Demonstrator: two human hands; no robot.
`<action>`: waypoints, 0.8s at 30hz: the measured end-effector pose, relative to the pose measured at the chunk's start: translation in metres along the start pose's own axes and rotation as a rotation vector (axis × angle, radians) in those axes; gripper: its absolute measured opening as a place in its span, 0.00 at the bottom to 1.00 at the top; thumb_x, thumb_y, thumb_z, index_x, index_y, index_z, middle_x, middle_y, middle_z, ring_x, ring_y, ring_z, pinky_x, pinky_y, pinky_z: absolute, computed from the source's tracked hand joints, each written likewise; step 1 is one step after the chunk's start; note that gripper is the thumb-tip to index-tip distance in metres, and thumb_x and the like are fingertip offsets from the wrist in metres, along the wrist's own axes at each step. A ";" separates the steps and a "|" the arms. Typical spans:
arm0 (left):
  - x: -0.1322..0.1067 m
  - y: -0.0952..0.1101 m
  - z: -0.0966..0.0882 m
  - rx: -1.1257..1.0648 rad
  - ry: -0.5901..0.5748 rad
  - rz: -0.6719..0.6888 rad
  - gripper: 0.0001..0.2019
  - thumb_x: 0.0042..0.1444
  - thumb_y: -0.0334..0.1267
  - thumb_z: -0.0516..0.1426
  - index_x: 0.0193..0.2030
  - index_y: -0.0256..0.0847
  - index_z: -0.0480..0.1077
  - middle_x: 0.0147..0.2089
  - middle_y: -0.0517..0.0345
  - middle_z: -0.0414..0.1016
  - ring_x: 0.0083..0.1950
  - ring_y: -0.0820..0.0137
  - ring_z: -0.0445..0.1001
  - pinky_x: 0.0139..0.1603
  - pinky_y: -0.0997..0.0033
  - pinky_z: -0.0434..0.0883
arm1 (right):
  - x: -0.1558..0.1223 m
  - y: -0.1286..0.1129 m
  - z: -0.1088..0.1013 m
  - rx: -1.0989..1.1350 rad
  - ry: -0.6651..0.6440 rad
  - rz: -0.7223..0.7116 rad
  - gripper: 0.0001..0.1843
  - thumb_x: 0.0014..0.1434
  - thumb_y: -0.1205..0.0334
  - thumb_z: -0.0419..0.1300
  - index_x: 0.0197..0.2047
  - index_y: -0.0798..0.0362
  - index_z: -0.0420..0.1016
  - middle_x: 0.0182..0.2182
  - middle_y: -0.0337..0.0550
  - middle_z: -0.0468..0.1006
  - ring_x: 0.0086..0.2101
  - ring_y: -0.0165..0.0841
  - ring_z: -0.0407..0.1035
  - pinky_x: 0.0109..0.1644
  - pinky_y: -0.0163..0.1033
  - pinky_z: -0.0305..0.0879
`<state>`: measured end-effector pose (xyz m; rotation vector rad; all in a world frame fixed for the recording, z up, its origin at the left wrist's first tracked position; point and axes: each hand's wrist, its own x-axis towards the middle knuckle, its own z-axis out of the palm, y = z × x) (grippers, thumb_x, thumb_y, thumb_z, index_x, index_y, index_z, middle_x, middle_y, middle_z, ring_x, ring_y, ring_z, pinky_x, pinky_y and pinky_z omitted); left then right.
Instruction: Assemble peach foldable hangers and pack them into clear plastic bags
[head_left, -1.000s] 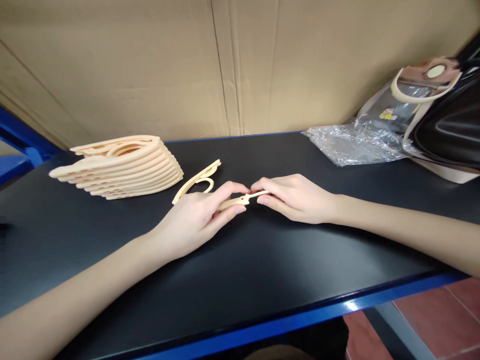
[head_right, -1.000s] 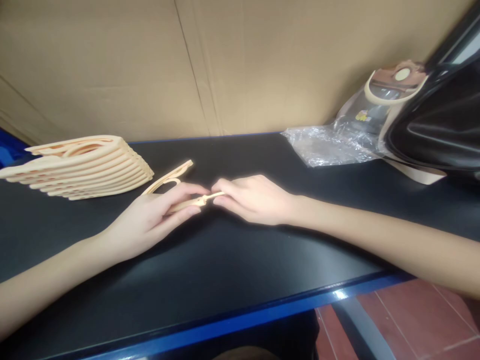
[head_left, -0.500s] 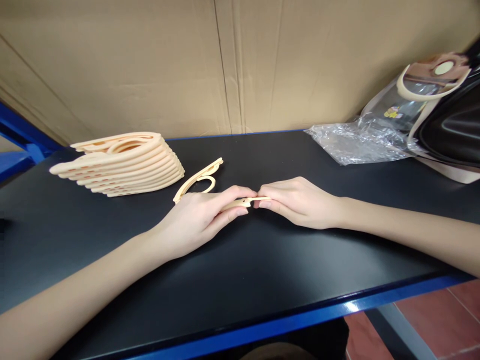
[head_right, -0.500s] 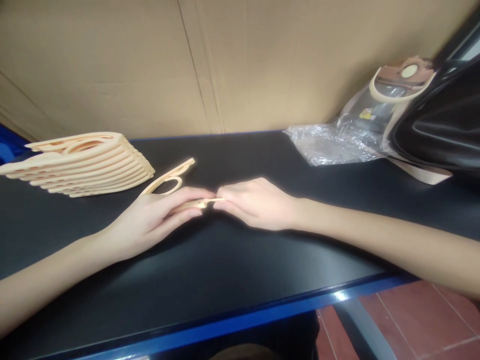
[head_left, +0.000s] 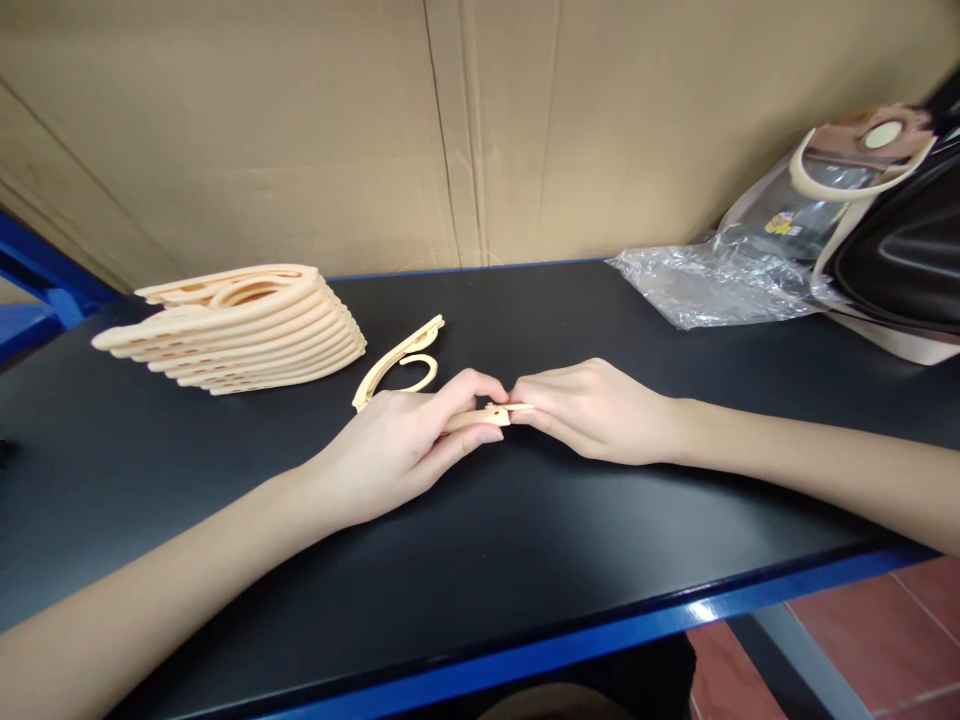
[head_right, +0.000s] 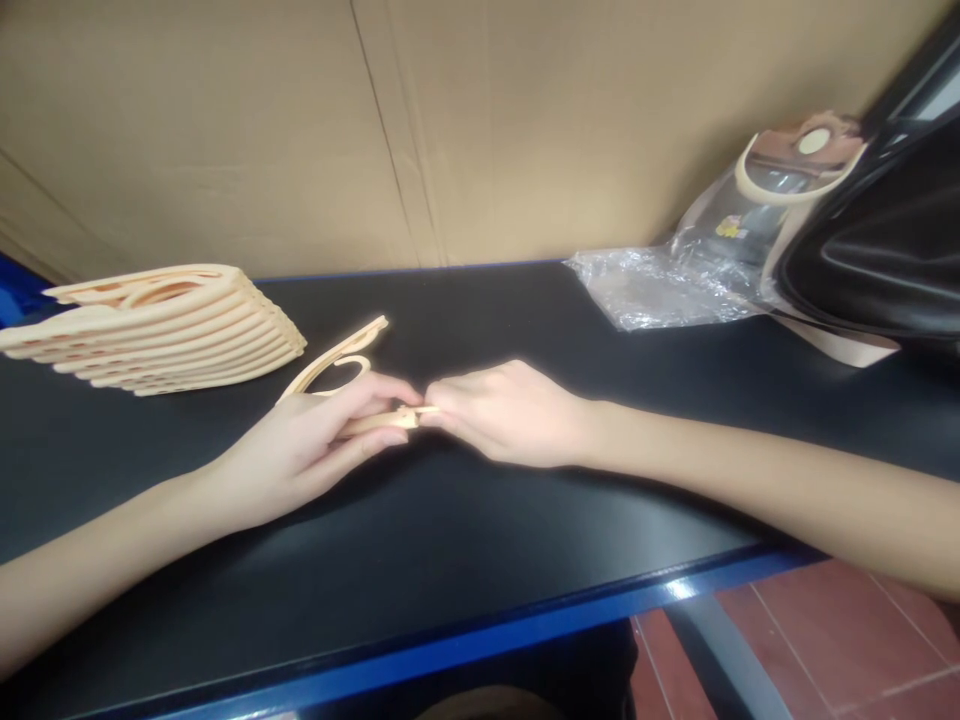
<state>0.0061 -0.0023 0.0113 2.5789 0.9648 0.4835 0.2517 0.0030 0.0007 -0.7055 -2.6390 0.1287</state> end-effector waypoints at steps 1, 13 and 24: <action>0.000 0.001 -0.001 0.000 -0.004 -0.015 0.17 0.71 0.53 0.47 0.56 0.47 0.66 0.40 0.62 0.82 0.35 0.69 0.79 0.40 0.72 0.71 | 0.000 0.000 0.000 0.006 0.004 0.008 0.22 0.76 0.56 0.40 0.38 0.54 0.69 0.30 0.38 0.73 0.26 0.28 0.63 0.29 0.34 0.53; 0.000 0.008 -0.005 -0.020 -0.006 -0.049 0.15 0.72 0.50 0.47 0.58 0.47 0.64 0.34 0.66 0.79 0.31 0.72 0.75 0.36 0.74 0.66 | -0.004 0.002 0.001 0.088 0.034 0.124 0.23 0.75 0.51 0.41 0.41 0.53 0.72 0.32 0.39 0.76 0.28 0.29 0.67 0.32 0.35 0.56; 0.006 0.008 -0.007 -0.159 -0.019 -0.060 0.12 0.70 0.49 0.48 0.49 0.44 0.62 0.34 0.66 0.77 0.33 0.72 0.75 0.36 0.74 0.68 | -0.003 0.001 -0.001 0.119 0.018 0.132 0.21 0.75 0.48 0.43 0.38 0.51 0.66 0.28 0.36 0.71 0.25 0.28 0.62 0.30 0.33 0.53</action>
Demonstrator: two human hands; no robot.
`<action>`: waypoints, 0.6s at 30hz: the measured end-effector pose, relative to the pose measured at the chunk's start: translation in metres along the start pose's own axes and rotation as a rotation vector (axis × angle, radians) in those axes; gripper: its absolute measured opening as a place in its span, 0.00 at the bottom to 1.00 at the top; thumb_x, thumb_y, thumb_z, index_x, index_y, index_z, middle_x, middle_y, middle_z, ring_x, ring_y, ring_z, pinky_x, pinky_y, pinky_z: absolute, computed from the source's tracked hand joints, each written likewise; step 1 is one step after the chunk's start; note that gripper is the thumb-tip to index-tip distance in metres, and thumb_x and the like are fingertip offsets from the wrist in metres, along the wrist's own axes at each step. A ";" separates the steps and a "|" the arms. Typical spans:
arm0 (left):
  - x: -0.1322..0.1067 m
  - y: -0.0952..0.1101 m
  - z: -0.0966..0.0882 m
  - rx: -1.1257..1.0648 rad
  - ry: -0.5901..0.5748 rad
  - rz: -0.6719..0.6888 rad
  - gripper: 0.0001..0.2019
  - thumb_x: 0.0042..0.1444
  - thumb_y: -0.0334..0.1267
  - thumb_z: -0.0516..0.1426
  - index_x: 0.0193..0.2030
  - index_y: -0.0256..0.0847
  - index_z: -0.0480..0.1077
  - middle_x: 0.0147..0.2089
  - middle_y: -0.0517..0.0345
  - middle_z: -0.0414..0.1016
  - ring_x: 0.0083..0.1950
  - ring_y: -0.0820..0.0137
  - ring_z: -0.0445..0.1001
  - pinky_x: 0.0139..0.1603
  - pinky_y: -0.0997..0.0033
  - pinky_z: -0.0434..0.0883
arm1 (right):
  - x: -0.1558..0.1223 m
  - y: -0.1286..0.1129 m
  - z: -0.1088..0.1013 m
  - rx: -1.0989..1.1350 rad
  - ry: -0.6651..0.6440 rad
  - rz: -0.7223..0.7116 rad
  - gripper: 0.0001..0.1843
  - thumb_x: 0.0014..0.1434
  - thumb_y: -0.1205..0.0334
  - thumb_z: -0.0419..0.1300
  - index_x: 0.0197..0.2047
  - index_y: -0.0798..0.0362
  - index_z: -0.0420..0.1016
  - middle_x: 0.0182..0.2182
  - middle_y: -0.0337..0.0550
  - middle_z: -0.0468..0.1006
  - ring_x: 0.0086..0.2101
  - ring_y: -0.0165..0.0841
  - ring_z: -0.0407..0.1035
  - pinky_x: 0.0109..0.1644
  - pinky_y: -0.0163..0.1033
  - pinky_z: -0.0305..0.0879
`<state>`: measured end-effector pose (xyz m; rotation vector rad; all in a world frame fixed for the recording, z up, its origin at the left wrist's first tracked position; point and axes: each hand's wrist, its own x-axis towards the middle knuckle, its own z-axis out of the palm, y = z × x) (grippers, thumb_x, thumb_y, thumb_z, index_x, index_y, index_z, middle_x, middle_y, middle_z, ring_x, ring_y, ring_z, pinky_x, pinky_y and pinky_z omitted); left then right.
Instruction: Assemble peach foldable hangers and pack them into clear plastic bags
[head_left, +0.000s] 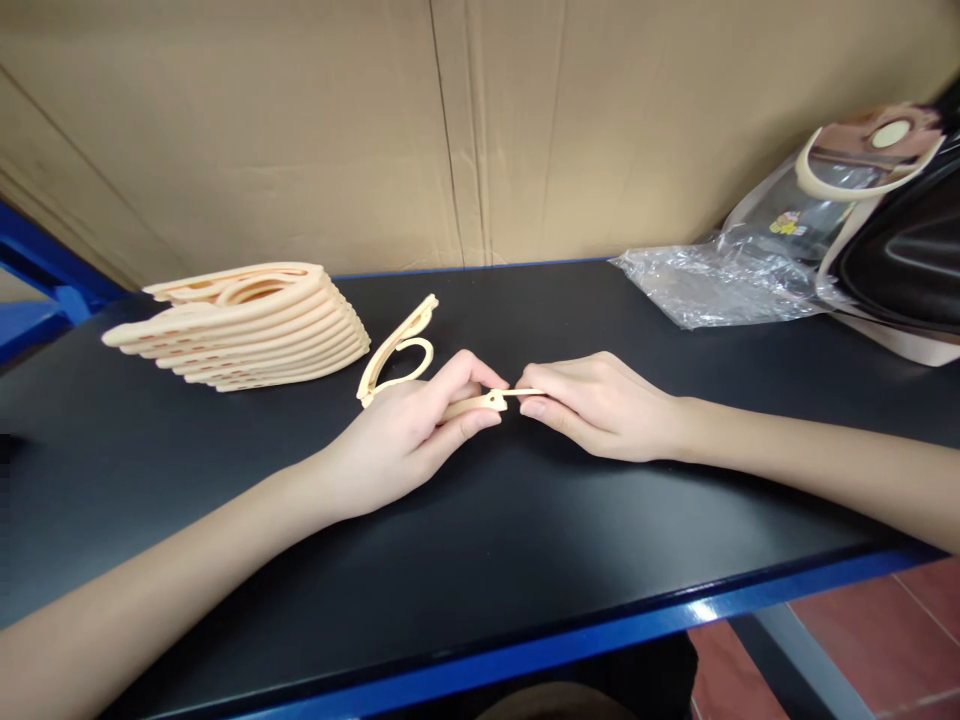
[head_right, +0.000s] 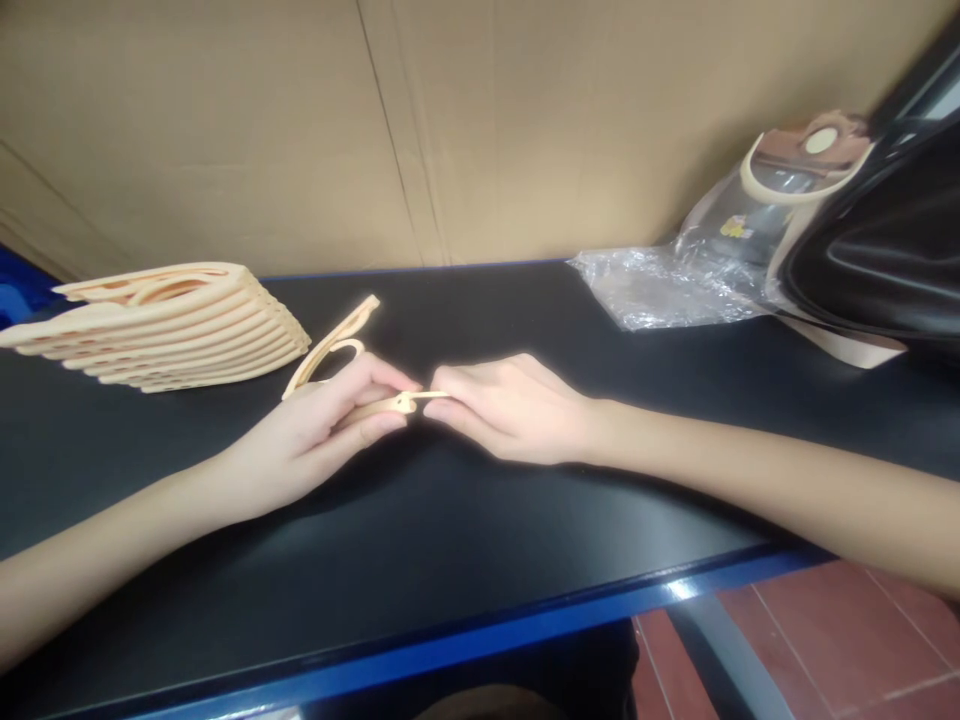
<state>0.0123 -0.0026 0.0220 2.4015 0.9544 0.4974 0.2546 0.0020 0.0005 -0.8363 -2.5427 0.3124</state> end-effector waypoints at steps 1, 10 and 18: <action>0.000 0.000 0.000 0.005 -0.003 -0.009 0.12 0.70 0.49 0.48 0.49 0.44 0.62 0.35 0.65 0.77 0.34 0.71 0.75 0.37 0.73 0.68 | 0.000 0.000 0.000 -0.004 -0.002 0.001 0.21 0.75 0.48 0.42 0.38 0.51 0.66 0.28 0.36 0.70 0.25 0.28 0.62 0.30 0.33 0.53; -0.002 -0.003 0.000 0.040 -0.011 -0.045 0.15 0.70 0.53 0.46 0.48 0.45 0.65 0.35 0.63 0.75 0.35 0.69 0.75 0.36 0.71 0.67 | 0.001 -0.001 0.001 -0.090 0.026 -0.061 0.22 0.75 0.50 0.42 0.37 0.52 0.67 0.28 0.37 0.71 0.26 0.28 0.63 0.29 0.34 0.52; -0.002 -0.003 0.001 0.029 -0.046 -0.060 0.15 0.70 0.53 0.47 0.47 0.45 0.65 0.38 0.63 0.78 0.37 0.67 0.77 0.38 0.70 0.68 | 0.000 -0.001 0.000 -0.275 0.062 -0.164 0.26 0.76 0.52 0.38 0.36 0.54 0.71 0.28 0.39 0.73 0.28 0.29 0.65 0.29 0.36 0.51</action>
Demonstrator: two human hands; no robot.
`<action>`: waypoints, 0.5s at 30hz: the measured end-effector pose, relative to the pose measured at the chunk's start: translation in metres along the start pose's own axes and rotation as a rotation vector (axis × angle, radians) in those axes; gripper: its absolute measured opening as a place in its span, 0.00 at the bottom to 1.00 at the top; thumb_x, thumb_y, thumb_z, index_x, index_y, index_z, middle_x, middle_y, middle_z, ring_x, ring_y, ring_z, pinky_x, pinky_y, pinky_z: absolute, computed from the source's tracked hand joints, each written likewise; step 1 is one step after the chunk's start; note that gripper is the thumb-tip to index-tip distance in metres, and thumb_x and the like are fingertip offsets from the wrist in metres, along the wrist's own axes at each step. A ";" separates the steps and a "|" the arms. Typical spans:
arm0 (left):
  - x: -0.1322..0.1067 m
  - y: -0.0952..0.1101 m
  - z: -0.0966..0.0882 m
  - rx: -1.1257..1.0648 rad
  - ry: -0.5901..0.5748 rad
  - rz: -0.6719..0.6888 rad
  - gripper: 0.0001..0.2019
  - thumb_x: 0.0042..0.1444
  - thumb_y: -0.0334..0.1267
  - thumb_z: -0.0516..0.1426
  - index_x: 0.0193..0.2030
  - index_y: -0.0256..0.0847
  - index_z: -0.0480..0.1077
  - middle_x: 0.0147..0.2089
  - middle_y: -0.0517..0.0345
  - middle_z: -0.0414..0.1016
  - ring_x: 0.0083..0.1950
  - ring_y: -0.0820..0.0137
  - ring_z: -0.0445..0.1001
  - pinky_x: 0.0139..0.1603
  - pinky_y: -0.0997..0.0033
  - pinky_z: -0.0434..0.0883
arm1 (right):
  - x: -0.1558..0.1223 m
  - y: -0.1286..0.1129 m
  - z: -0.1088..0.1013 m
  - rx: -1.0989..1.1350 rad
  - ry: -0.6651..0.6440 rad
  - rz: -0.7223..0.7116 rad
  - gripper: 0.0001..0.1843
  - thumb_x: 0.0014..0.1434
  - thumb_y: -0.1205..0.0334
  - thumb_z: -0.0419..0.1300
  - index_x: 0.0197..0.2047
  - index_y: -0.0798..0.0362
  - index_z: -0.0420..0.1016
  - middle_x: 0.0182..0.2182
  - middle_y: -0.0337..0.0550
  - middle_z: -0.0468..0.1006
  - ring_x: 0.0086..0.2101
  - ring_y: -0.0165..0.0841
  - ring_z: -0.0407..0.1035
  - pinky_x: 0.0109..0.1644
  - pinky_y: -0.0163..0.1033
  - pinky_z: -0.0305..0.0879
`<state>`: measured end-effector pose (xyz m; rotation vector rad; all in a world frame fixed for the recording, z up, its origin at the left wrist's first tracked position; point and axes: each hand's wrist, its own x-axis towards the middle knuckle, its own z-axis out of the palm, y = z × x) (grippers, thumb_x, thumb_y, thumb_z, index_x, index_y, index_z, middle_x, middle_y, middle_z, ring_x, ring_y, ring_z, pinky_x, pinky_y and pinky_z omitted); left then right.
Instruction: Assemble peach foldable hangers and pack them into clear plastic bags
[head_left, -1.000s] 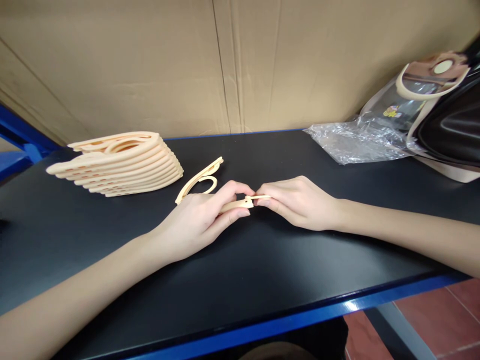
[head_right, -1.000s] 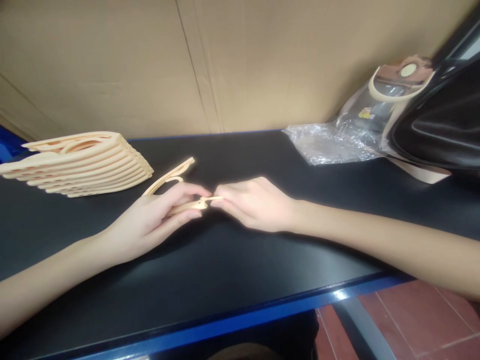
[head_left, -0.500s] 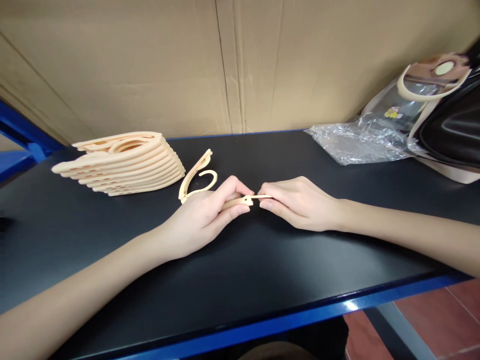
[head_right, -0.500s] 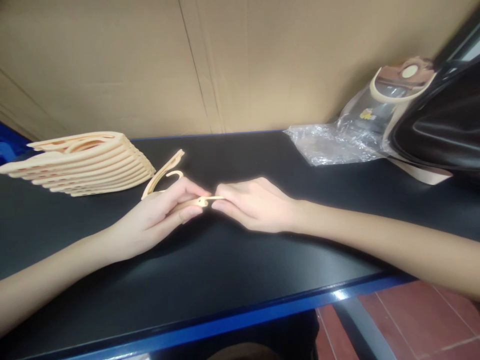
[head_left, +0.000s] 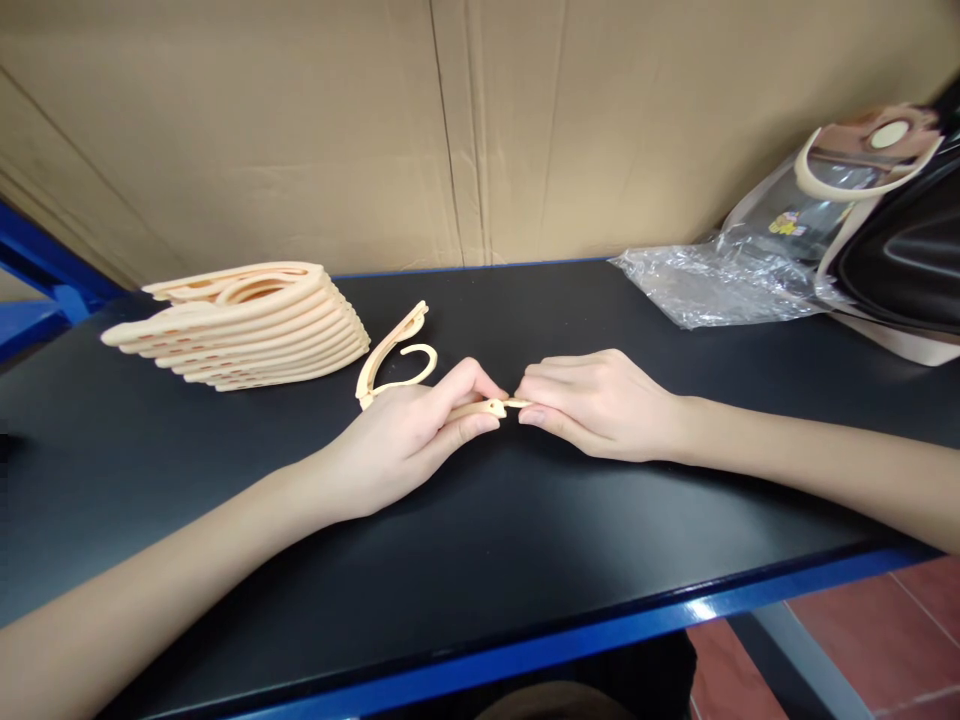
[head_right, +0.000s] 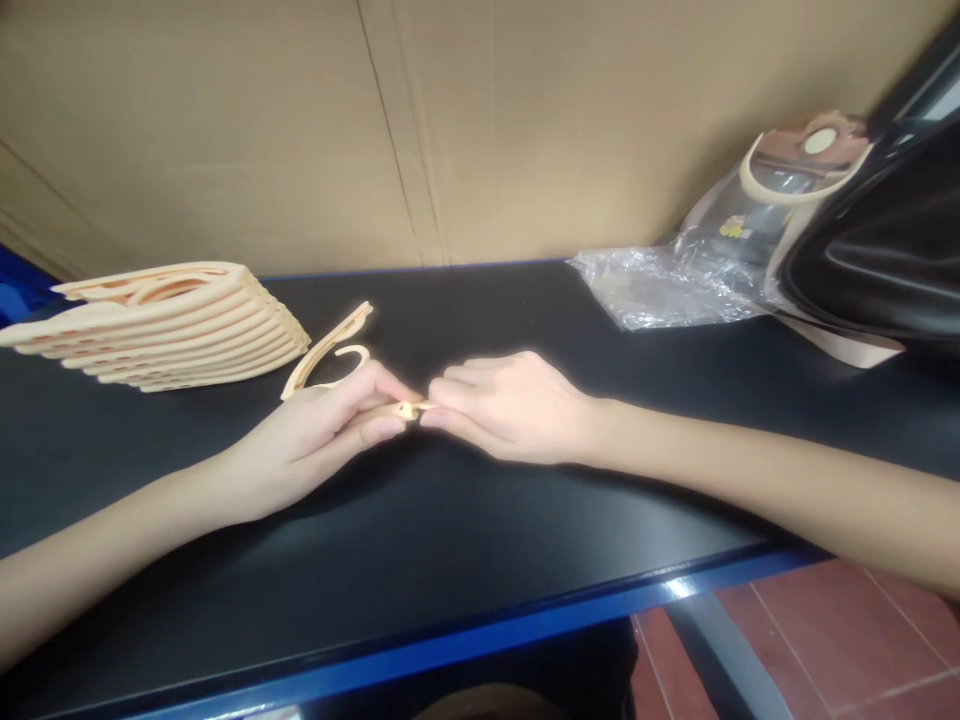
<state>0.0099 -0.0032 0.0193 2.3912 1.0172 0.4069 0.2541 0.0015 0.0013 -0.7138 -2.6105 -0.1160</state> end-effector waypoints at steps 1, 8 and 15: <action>0.000 0.000 0.000 0.001 -0.008 0.003 0.15 0.70 0.53 0.47 0.47 0.45 0.65 0.38 0.63 0.78 0.37 0.68 0.77 0.38 0.70 0.68 | 0.000 0.000 0.000 -0.025 -0.003 -0.009 0.27 0.76 0.52 0.38 0.36 0.54 0.71 0.28 0.39 0.73 0.28 0.29 0.65 0.29 0.36 0.51; 0.001 -0.003 0.001 0.014 -0.041 0.049 0.16 0.71 0.53 0.45 0.48 0.45 0.63 0.37 0.64 0.80 0.36 0.67 0.78 0.39 0.69 0.68 | 0.000 -0.001 -0.002 -0.124 0.047 -0.064 0.25 0.76 0.55 0.42 0.33 0.54 0.73 0.26 0.39 0.72 0.28 0.30 0.64 0.30 0.36 0.52; 0.001 0.000 -0.001 -0.003 -0.078 0.053 0.15 0.71 0.52 0.45 0.47 0.45 0.63 0.39 0.63 0.82 0.38 0.66 0.79 0.39 0.69 0.67 | 0.002 -0.002 -0.003 -0.282 0.068 -0.171 0.24 0.75 0.56 0.44 0.31 0.53 0.71 0.24 0.39 0.69 0.27 0.32 0.59 0.31 0.38 0.52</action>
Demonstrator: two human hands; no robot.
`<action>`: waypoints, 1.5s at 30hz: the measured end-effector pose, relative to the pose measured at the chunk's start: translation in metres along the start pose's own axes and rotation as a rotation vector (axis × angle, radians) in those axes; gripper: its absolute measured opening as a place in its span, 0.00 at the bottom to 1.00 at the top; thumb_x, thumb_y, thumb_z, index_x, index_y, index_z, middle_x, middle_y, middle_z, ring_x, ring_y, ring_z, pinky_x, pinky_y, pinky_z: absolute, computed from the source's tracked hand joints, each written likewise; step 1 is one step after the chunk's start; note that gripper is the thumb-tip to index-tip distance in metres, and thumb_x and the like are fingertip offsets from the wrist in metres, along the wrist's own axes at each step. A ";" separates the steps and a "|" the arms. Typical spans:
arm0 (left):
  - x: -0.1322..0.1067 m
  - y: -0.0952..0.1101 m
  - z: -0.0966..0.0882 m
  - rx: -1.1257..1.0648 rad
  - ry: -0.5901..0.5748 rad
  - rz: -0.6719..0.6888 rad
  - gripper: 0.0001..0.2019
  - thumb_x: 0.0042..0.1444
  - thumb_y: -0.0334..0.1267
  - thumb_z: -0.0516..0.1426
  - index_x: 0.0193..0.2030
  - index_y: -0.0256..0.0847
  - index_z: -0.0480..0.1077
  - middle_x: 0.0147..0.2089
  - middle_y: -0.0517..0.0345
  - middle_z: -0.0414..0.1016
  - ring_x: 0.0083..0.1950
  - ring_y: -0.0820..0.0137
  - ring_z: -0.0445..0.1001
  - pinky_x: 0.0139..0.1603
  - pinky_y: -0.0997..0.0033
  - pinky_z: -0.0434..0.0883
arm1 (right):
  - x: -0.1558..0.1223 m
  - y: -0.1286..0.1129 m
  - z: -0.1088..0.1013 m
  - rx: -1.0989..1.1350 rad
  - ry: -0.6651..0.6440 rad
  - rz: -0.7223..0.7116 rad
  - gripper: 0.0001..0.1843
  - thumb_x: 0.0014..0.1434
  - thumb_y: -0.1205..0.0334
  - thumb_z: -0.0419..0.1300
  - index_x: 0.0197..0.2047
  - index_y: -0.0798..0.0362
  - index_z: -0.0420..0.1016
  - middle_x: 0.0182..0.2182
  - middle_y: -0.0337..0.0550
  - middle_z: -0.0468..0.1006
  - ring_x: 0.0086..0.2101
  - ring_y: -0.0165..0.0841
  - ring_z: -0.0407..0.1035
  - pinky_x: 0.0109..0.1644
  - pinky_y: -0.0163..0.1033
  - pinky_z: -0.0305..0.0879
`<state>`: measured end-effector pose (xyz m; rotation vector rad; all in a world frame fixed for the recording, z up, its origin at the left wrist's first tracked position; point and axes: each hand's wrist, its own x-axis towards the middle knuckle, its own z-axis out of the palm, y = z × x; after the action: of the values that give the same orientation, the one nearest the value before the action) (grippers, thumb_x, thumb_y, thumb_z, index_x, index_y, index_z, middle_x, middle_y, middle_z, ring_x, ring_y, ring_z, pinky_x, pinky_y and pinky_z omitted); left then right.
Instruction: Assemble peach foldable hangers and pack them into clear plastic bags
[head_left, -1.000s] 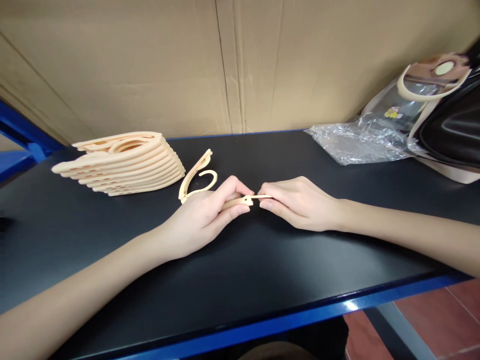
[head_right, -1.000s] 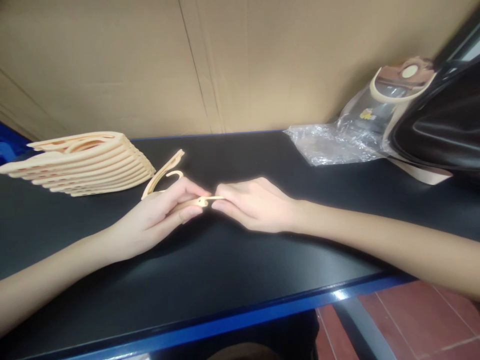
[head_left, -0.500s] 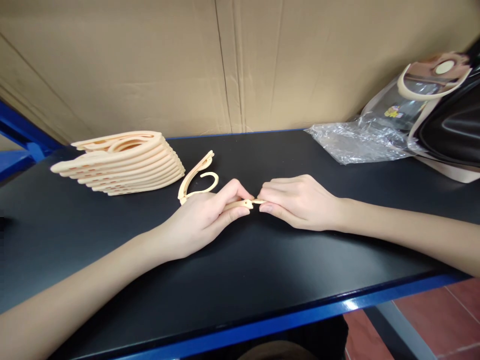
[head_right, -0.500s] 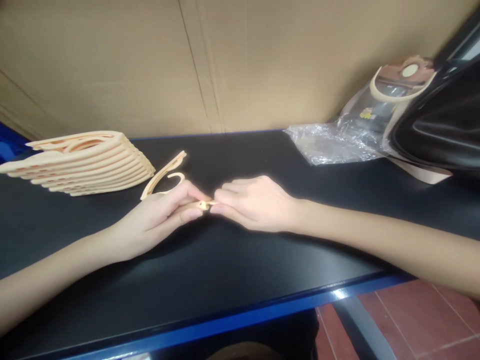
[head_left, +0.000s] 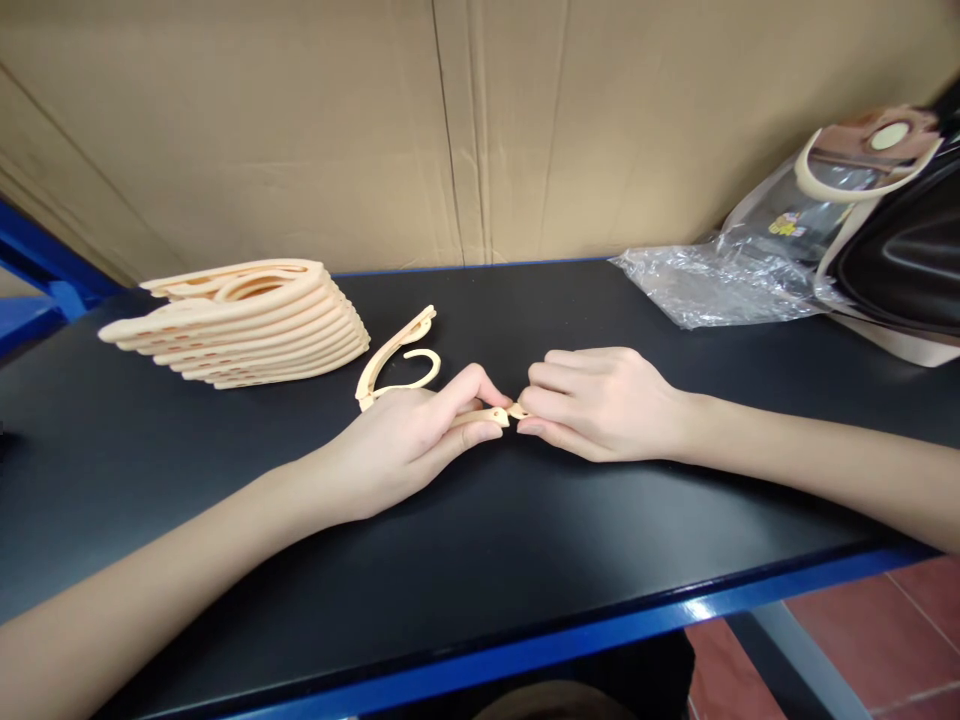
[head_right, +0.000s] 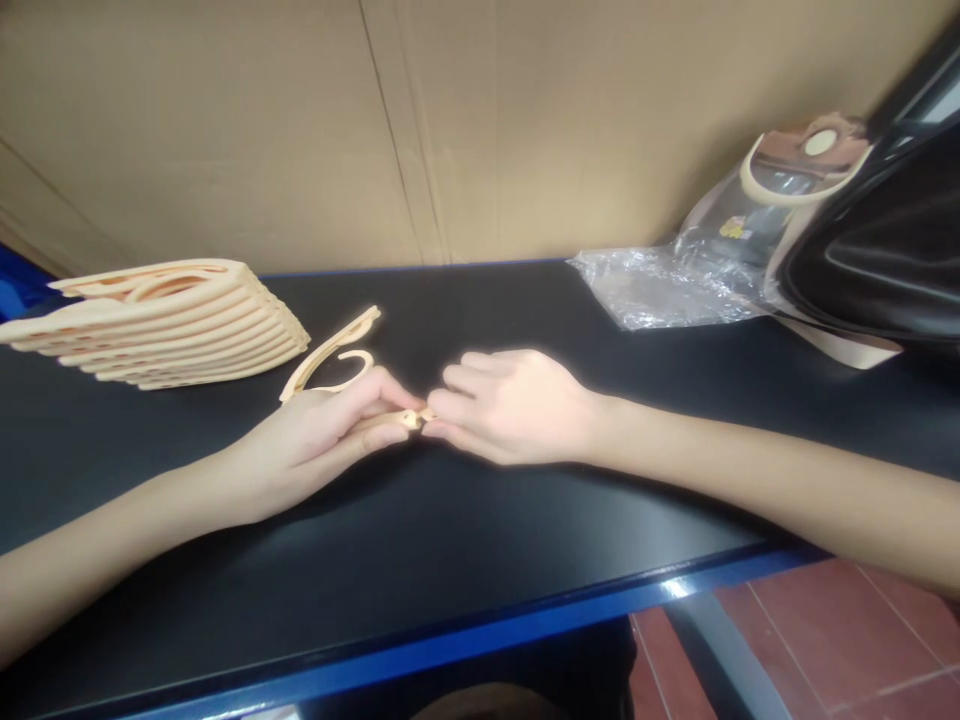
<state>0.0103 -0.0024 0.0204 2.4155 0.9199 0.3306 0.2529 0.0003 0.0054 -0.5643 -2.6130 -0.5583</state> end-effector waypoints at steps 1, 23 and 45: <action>0.000 0.000 0.000 -0.005 -0.007 0.004 0.14 0.71 0.52 0.45 0.47 0.45 0.62 0.39 0.63 0.82 0.38 0.66 0.79 0.39 0.69 0.67 | 0.000 0.000 0.000 -0.017 0.001 -0.011 0.24 0.75 0.56 0.44 0.31 0.53 0.71 0.24 0.39 0.69 0.27 0.32 0.59 0.31 0.39 0.52; -0.001 -0.009 0.000 0.075 0.006 0.106 0.12 0.73 0.50 0.45 0.53 0.48 0.60 0.35 0.68 0.81 0.37 0.67 0.79 0.38 0.71 0.66 | 0.001 -0.002 0.000 -0.101 0.078 -0.072 0.22 0.73 0.55 0.49 0.30 0.53 0.74 0.23 0.38 0.68 0.26 0.32 0.58 0.29 0.38 0.54; -0.001 -0.015 -0.008 0.195 0.343 0.078 0.16 0.70 0.50 0.48 0.52 0.43 0.70 0.50 0.55 0.75 0.53 0.63 0.72 0.53 0.64 0.68 | 0.001 0.005 0.003 0.156 0.008 -0.002 0.16 0.70 0.63 0.48 0.32 0.54 0.71 0.26 0.40 0.72 0.28 0.33 0.60 0.34 0.39 0.56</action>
<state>-0.0019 0.0100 0.0186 2.6275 1.0454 0.7324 0.2529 0.0062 0.0048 -0.5091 -2.6208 -0.3521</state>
